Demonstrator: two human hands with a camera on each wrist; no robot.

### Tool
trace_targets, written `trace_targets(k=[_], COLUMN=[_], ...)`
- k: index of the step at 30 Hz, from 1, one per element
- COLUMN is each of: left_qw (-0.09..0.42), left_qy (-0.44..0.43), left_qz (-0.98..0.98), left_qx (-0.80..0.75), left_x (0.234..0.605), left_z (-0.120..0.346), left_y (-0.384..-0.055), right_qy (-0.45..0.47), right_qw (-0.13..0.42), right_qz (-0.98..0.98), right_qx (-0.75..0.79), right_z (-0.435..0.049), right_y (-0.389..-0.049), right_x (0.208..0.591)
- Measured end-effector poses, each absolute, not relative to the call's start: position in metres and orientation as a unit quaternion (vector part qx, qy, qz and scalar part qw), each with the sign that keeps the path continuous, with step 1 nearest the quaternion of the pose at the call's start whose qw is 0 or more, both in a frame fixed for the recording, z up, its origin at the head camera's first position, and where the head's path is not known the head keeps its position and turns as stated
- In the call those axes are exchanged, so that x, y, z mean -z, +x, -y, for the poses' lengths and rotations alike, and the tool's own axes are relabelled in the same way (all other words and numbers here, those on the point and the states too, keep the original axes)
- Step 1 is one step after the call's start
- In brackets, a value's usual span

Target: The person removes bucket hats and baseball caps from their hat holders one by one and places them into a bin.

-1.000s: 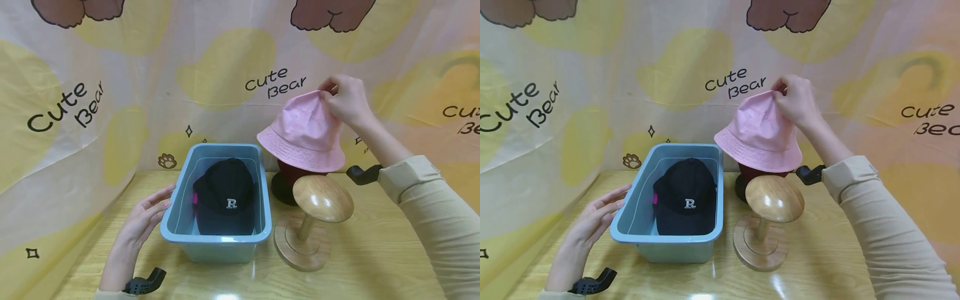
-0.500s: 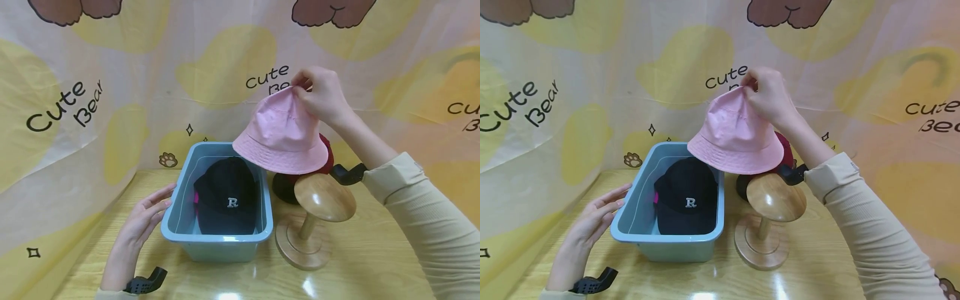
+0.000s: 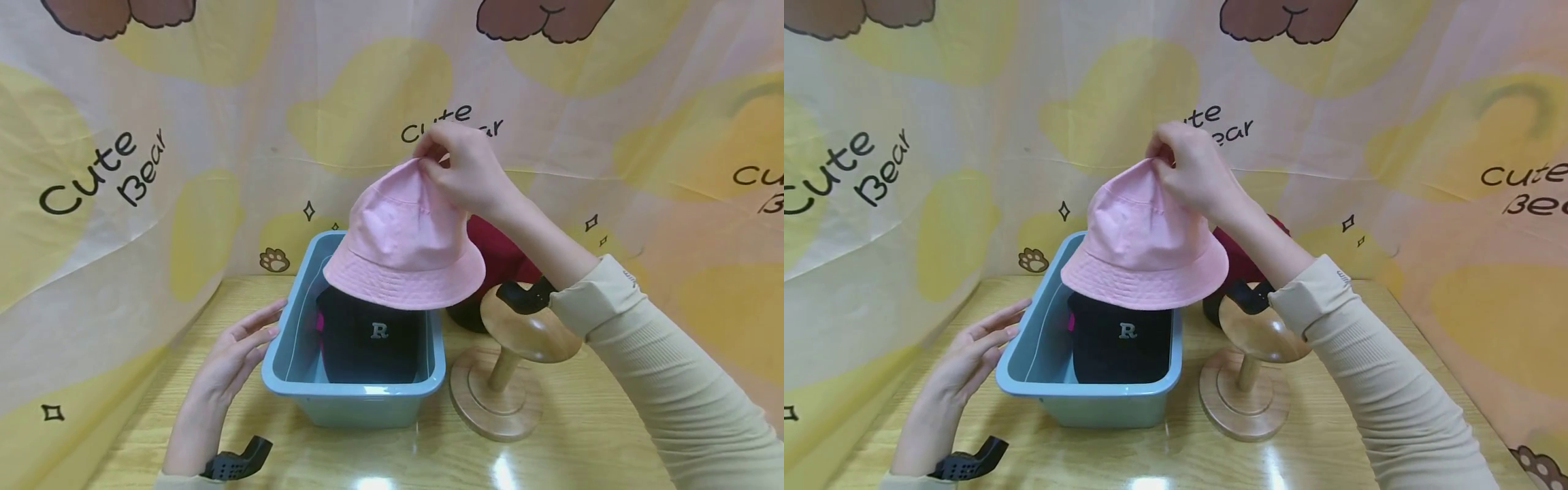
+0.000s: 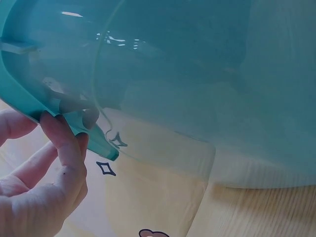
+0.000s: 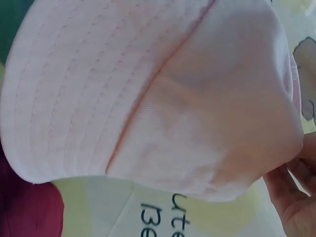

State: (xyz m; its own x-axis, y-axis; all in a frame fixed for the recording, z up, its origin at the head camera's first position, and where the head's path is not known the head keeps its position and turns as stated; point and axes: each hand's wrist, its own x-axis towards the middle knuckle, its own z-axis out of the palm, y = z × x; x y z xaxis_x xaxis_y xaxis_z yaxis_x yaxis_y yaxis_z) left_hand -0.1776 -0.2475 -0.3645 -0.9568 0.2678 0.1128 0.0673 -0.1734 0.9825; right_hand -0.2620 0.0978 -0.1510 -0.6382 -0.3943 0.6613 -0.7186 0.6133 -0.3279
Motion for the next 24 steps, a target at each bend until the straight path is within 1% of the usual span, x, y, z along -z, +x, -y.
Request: trace_targets(k=[7,24], left_qw=[0.064,0.061], left_qy=[0.135,0.143], left_qz=[-0.64,-0.632], left_qx=[-0.753,-0.759], left_x=[0.365,0.372], left_z=[0.249,0.247], left_y=[-0.179,-0.184], right_qy=[0.372,0.422], right_qw=[0.241,0.197], right_qz=[0.845,0.84], right_qx=[-0.3,-0.279], right_z=[-0.073,-0.03], right_y=[-0.259,-0.258], right_x=[0.16,0.183])
